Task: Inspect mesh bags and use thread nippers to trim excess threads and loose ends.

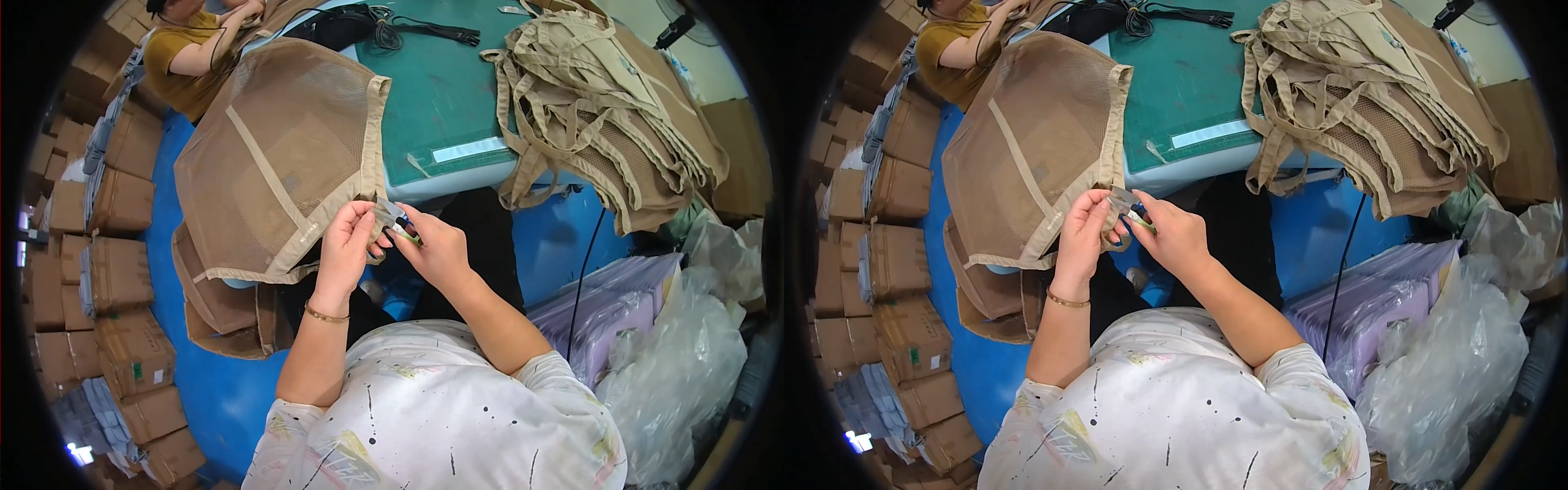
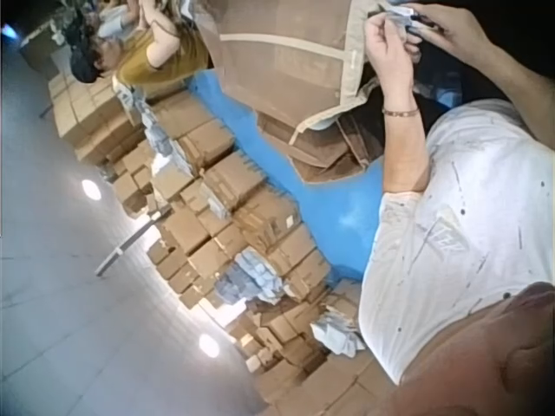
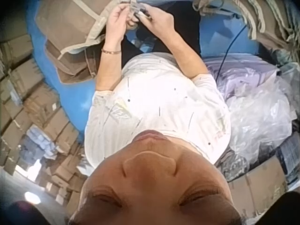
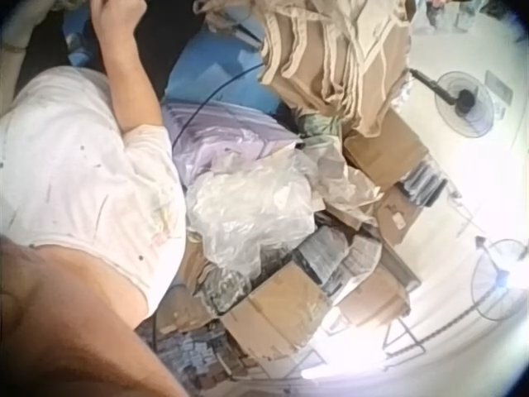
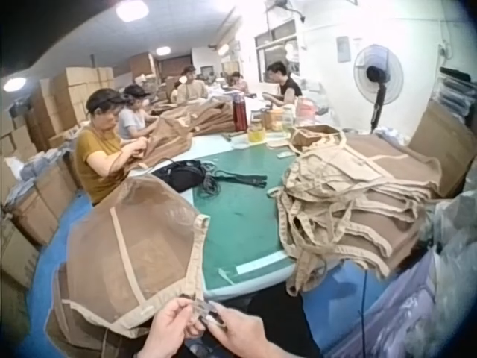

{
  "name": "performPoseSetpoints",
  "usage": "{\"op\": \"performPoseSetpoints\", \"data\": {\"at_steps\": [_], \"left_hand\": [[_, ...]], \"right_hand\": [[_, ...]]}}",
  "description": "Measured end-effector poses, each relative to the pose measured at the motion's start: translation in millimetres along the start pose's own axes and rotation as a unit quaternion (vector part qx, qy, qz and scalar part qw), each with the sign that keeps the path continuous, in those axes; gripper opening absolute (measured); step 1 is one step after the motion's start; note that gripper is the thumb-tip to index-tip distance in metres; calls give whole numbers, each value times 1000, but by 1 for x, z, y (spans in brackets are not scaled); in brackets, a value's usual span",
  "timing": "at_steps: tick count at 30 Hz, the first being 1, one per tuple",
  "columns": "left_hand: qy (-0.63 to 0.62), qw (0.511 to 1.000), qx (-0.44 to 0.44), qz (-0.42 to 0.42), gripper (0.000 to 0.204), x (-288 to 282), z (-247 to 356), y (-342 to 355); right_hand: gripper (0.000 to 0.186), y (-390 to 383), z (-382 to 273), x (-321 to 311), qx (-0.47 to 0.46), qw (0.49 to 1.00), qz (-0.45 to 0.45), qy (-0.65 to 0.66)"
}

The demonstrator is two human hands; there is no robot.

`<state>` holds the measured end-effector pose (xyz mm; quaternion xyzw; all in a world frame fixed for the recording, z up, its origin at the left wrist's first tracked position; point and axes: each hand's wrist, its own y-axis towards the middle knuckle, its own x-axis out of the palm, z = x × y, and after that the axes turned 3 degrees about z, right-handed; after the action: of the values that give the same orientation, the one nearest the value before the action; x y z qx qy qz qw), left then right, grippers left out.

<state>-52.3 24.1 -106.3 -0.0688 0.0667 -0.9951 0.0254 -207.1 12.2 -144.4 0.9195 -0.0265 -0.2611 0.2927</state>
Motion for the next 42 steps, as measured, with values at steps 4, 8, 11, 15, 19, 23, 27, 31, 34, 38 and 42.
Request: {"op": "performPoseSetpoints", "data": {"at_steps": [4, 8, 11, 15, 19, 23, 27, 31, 34, 38, 42], "left_hand": [[-2, 1000, -10, -4, 17, 2, 0, -1], [-3, 1000, -13, 2, 18, 3, -2, -1], [-4, 1000, -10, 7, 18, 4, -2, -1], [1, 1000, -4, 8, 18, 5, -2, -2], [1, 1000, -4, 10, 18, 6, -2, -2], [1, 1000, -7, 21, 18, 7, 0, -3], [20, 999, 31, 36, 18, -1, -6, -2], [83, 991, 59, 84, 18, 4, -5, 2], [100, 988, 50, 107, 18, 5, -3, 5], [33, 994, 11, 99, 17, 5, 0, 3], [-27, 996, -6, 86, 16, 5, 1, 4]], "right_hand": [[38, -3, 3, 0, 6, 1000, 0, -13], [37, -4, 3, -1, 19, 1000, -1, -15], [36, -4, 3, -3, 17, 1000, -6, -18], [34, -6, 2, -4, 13, 1000, -11, -16], [34, -6, 2, -4, 14, 1000, -14, -16], [30, -7, 5, -2, 41, 999, -1, 15], [27, -1, 4, -7, 138, 984, -4, 111], [29, -3, 4, -6, 242, 915, -85, 311], [30, -9, 5, -6, 218, 903, -162, 334], [31, -5, -1, -2, 261, 893, -125, 343], [32, -2, 1, -1, 276, 893, -129, 331]]}}
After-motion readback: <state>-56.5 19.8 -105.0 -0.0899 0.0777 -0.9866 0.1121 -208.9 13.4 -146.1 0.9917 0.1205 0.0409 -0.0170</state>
